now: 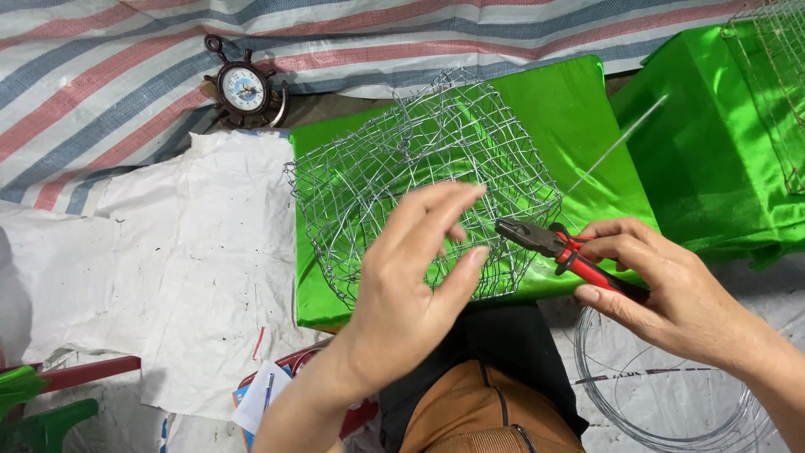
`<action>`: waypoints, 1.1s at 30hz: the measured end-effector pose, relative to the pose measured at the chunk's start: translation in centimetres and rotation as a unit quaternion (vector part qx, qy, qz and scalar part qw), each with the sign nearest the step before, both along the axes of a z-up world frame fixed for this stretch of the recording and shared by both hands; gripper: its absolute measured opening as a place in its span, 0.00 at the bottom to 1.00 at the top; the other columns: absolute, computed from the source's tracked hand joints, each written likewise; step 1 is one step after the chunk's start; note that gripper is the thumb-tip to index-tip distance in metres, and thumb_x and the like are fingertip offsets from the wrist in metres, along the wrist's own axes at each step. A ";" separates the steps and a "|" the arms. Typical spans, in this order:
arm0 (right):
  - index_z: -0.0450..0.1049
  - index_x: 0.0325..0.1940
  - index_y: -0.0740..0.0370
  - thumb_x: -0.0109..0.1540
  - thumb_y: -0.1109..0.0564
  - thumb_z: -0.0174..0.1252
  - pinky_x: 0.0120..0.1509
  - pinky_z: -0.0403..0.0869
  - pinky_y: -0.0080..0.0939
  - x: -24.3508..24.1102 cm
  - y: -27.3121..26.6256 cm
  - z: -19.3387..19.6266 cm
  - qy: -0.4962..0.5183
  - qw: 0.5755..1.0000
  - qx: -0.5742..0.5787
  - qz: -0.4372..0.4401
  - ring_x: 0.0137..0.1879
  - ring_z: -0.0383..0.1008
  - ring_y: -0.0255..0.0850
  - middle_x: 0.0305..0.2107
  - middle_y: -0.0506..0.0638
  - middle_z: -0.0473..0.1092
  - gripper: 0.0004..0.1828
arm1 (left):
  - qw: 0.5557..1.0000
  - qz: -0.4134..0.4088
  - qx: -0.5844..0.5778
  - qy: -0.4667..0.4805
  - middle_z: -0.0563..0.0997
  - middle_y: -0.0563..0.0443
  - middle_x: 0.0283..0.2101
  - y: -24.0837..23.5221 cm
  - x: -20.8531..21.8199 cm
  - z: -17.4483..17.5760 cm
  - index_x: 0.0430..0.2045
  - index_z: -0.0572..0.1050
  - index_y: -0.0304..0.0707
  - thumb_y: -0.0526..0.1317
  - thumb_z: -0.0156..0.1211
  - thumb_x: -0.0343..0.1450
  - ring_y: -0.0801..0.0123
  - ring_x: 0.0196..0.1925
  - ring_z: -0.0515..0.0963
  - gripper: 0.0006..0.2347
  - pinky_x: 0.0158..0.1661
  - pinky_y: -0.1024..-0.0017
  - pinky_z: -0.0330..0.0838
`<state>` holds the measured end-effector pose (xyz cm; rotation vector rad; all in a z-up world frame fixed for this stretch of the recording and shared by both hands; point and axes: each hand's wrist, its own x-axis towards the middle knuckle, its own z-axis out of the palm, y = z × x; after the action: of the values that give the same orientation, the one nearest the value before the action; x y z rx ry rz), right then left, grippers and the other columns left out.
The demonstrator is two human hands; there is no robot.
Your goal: The person is manually shaping and adjusting a wire mesh cage using pliers and their hands.
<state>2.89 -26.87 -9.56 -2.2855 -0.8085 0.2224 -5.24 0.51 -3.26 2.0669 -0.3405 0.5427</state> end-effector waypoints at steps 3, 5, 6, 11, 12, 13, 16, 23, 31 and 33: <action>0.77 0.49 0.61 0.52 0.54 0.68 0.44 0.77 0.36 -0.9 -0.9 -1.6 -0.006 0.999 0.034 -0.010 0.44 0.79 0.38 0.54 0.52 0.74 0.22 | 0.997 -0.021 -0.060 0.038 0.71 0.34 0.59 -1.9 -2.1 -4.4 0.59 0.65 0.23 0.23 0.57 0.70 0.70 0.37 0.78 0.21 0.40 0.76 0.79; 0.77 0.48 0.62 0.52 0.55 0.68 0.46 0.76 0.36 -1.8 -1.0 -1.6 -0.017 0.999 0.040 -0.009 0.46 0.78 0.39 0.54 0.53 0.73 0.22 | 0.995 -0.014 -0.076 0.059 0.72 0.33 0.59 -3.3 -2.2 -5.4 0.59 0.65 0.23 0.24 0.57 0.69 0.69 0.35 0.79 0.21 0.36 0.75 0.79; 0.76 0.48 0.63 0.51 0.56 0.67 0.48 0.76 0.37 -2.2 -1.0 -1.5 -0.030 0.998 0.048 -0.005 0.47 0.78 0.40 0.55 0.54 0.72 0.21 | 0.993 -0.003 -0.089 0.077 0.73 0.33 0.59 -4.0 -2.3 -5.8 0.59 0.64 0.22 0.24 0.57 0.69 0.68 0.33 0.81 0.21 0.33 0.75 0.80; 0.77 0.45 0.63 0.51 0.56 0.67 0.44 0.75 0.35 -3.2 -1.1 -1.3 -0.059 0.997 0.037 0.016 0.41 0.75 0.37 0.54 0.55 0.71 0.19 | 0.996 0.026 -0.085 0.028 0.78 0.44 0.36 -5.1 -1.0 -7.3 0.43 0.72 0.24 0.24 0.56 0.66 0.69 0.24 0.71 0.12 0.24 0.74 0.67; 0.79 0.43 0.63 0.51 0.55 0.68 0.41 0.73 0.35 -3.3 -1.3 -1.5 -0.065 0.998 0.017 0.012 0.35 0.74 0.36 0.54 0.55 0.70 0.18 | 0.995 0.023 -0.097 0.011 0.79 0.45 0.33 -5.1 -0.8 -7.6 0.31 0.75 0.25 0.23 0.56 0.65 0.68 0.20 0.69 0.05 0.22 0.73 0.65; 0.79 0.43 0.63 0.51 0.55 0.68 0.41 0.73 0.35 -3.1 -1.2 -1.4 -0.066 0.998 0.017 0.014 0.35 0.74 0.36 0.54 0.55 0.70 0.18 | 0.995 0.025 -0.098 0.009 0.79 0.45 0.33 -5.1 -0.7 -7.9 0.31 0.75 0.25 0.23 0.56 0.65 0.68 0.20 0.69 0.05 0.22 0.73 0.65; 0.79 0.38 0.63 0.50 0.56 0.68 0.38 0.72 0.33 -2.6 -1.1 -1.0 -0.047 0.998 0.029 0.021 0.34 0.72 0.35 0.53 0.53 0.70 0.14 | 0.996 0.036 -0.080 -0.011 0.78 0.47 0.30 -5.1 -0.4 -8.4 0.30 0.76 0.25 0.23 0.57 0.66 0.71 0.18 0.66 0.04 0.19 0.74 0.61; 0.82 0.41 0.54 0.51 0.50 0.69 0.37 0.72 0.36 -1.8 -0.9 0.0 0.057 0.998 -0.028 0.005 0.39 0.73 0.36 0.50 0.45 0.73 0.16 | 0.996 0.030 -0.070 -0.037 0.79 0.45 0.31 -4.9 -0.1 -9.2 0.27 0.74 0.26 0.22 0.56 0.65 0.68 0.20 0.69 0.04 0.22 0.73 0.67; 0.79 0.43 0.54 0.51 0.47 0.68 0.52 0.71 0.44 -2.0 -0.6 0.5 -0.042 0.996 -0.067 0.038 0.48 0.72 0.42 0.53 0.49 0.71 0.19 | 0.996 0.050 -0.045 -0.063 0.74 0.48 0.22 -4.9 -0.3 -9.8 0.23 0.71 0.30 0.23 0.58 0.65 0.66 0.19 0.70 0.05 0.27 0.71 0.73; 0.79 0.45 0.55 0.51 0.49 0.67 0.42 0.74 0.38 -2.0 -0.4 0.7 -0.033 0.997 -0.054 0.038 0.47 0.73 0.40 0.53 0.51 0.70 0.19 | 0.996 0.052 -0.039 -0.060 0.75 0.47 0.24 -4.9 -0.3 -9.7 0.26 0.73 0.28 0.23 0.58 0.65 0.65 0.21 0.71 0.04 0.25 0.70 0.71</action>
<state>0.91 -27.26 -8.84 -2.3759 -0.9397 0.2309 -5.53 -4.41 -12.97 1.9885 -0.2790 0.7335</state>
